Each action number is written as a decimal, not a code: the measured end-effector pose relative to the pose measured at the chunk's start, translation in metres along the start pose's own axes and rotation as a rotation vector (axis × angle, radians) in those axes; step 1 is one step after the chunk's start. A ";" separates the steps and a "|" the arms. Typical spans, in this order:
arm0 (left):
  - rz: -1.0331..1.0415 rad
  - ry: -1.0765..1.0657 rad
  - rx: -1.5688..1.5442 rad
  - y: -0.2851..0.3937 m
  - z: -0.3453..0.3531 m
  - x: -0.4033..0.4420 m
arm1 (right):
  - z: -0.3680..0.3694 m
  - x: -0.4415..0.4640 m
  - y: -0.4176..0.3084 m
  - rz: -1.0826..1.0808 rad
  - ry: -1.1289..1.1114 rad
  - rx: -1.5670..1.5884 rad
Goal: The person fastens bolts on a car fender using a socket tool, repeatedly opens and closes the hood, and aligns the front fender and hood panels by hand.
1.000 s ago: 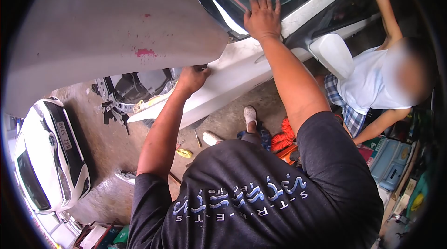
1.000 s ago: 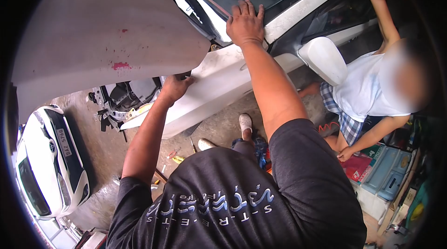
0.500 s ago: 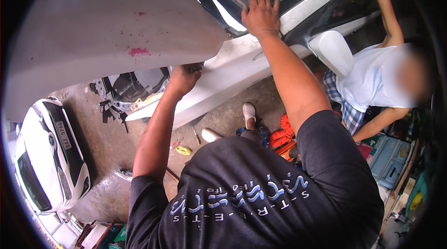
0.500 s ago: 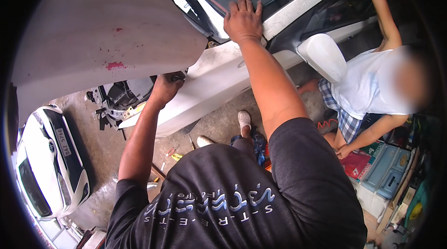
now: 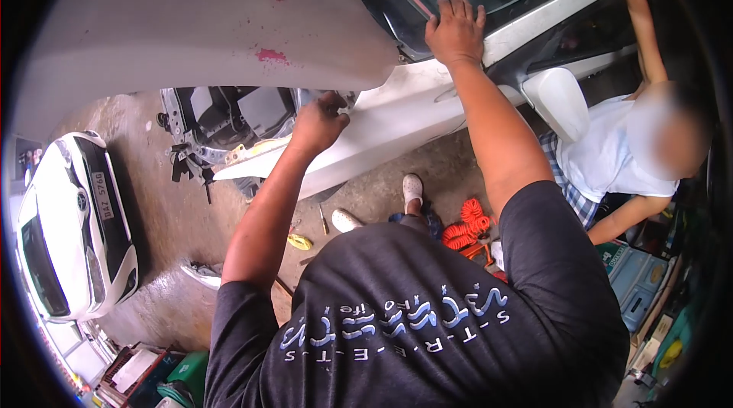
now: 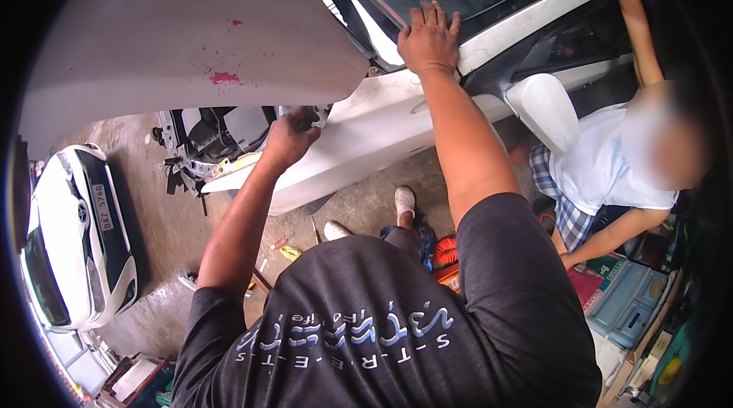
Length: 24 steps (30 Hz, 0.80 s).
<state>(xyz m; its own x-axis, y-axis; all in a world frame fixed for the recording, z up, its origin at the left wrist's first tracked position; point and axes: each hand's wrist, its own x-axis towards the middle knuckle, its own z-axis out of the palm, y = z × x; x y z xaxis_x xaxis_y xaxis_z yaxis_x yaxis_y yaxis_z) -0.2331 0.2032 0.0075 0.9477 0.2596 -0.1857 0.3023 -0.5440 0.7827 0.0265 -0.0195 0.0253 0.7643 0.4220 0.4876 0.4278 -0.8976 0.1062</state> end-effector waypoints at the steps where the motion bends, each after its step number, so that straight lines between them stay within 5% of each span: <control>1: -0.055 0.067 0.008 -0.001 -0.011 -0.007 | 0.000 0.000 0.000 0.003 0.006 -0.013; 4: -0.137 0.090 -0.161 -0.016 -0.054 -0.049 | -0.001 -0.001 -0.001 -0.015 0.016 -0.015; 6: -0.016 0.236 -0.339 -0.043 -0.069 -0.089 | -0.001 -0.001 -0.003 0.003 0.024 -0.042; 9: -0.224 0.284 -0.538 -0.063 -0.092 -0.157 | -0.001 0.001 -0.006 -0.009 0.022 -0.051; 19: -0.611 0.393 -0.154 -0.205 -0.066 -0.366 | -0.028 -0.044 -0.016 -0.143 0.253 0.384; 24: -0.739 0.361 -0.183 -0.194 -0.054 -0.404 | -0.040 -0.104 -0.056 -0.198 0.151 0.629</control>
<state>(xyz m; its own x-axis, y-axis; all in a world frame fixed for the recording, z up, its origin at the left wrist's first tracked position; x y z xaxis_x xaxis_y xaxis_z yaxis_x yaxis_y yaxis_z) -0.6803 0.2463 -0.0371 0.4127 0.7540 -0.5109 0.7812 -0.0045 0.6243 -0.0964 -0.0187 0.0032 0.5868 0.5074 0.6311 0.7869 -0.5410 -0.2967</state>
